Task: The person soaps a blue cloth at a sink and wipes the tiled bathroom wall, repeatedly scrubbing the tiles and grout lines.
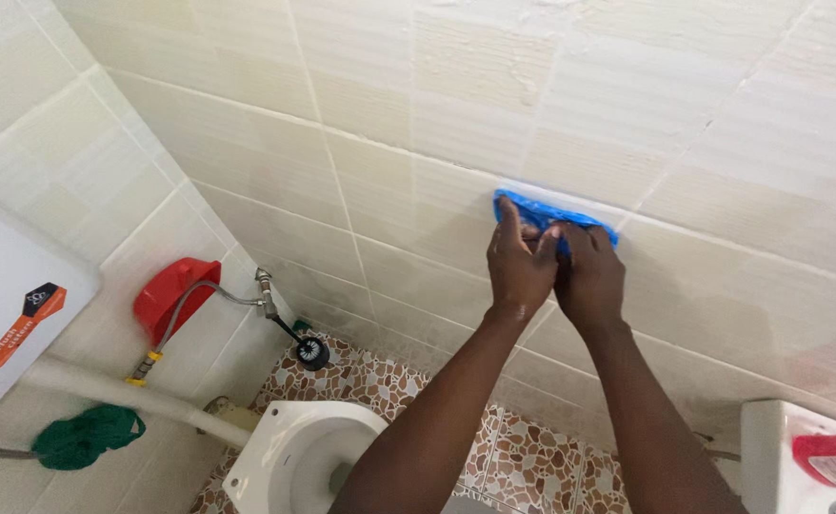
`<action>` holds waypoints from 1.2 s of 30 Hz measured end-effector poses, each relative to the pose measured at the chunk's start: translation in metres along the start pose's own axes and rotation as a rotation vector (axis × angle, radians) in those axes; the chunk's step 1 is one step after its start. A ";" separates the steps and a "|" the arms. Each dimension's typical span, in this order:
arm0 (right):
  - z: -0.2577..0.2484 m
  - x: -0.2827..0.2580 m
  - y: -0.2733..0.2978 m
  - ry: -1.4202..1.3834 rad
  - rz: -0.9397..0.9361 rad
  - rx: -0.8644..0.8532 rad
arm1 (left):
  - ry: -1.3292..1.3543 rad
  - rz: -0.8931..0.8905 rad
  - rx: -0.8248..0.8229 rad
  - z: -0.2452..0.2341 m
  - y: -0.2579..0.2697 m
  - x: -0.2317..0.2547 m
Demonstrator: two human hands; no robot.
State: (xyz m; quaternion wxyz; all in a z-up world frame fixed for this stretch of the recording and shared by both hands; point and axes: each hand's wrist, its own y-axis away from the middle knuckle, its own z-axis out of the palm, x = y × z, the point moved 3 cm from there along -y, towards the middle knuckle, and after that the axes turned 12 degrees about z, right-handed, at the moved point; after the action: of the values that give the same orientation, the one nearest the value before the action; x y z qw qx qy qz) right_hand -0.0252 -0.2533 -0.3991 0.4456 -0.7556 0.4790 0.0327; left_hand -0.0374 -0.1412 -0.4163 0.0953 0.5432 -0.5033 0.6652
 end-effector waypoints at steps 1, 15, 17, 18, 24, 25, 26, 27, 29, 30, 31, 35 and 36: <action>0.004 -0.001 0.005 -0.046 0.016 -0.007 | 0.032 -0.069 0.006 -0.001 0.004 -0.008; 0.021 0.010 0.015 -0.554 0.419 0.083 | -0.104 0.266 0.173 0.001 -0.004 0.004; 0.031 0.007 0.016 -0.655 0.421 0.062 | -0.136 0.306 0.131 -0.006 -0.004 0.002; 0.034 0.007 0.018 -0.702 0.426 0.049 | -0.152 0.320 0.109 -0.010 -0.004 0.002; 0.054 -0.003 0.005 -0.896 0.611 -0.093 | -0.195 0.283 0.090 -0.049 -0.038 -0.001; 0.057 -0.011 0.003 -0.899 0.609 -0.129 | -0.234 0.257 0.091 -0.055 -0.045 -0.002; 0.058 -0.017 0.001 -0.900 0.609 -0.161 | -0.269 0.231 0.089 -0.059 -0.052 -0.005; 0.060 -0.023 -0.002 -0.900 0.608 -0.192 | -0.304 0.204 0.087 -0.063 -0.056 -0.009; 0.066 -0.028 -0.008 -0.906 0.674 -0.292 | -0.169 0.096 0.171 -0.068 -0.057 -0.027; 0.069 -0.028 -0.011 -0.906 0.707 -0.338 | -0.097 0.042 0.209 -0.068 -0.057 -0.040; 0.075 -0.029 -0.014 -0.969 0.712 -0.393 | 0.154 -0.096 0.295 -0.067 -0.057 -0.058; 0.096 -0.027 -0.014 -1.096 0.734 -0.543 | 0.815 -0.463 0.522 -0.054 -0.051 -0.109; 0.099 -0.028 -0.013 -1.100 0.736 -0.566 | 0.892 -0.501 0.558 -0.053 -0.049 -0.110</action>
State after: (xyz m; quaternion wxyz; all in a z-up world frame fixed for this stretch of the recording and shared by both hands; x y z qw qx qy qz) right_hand 0.0070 -0.1620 -0.4366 0.3694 -0.5057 0.3820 0.6796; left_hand 0.0058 -0.0306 -0.4735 0.3060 0.3174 -0.0762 0.8943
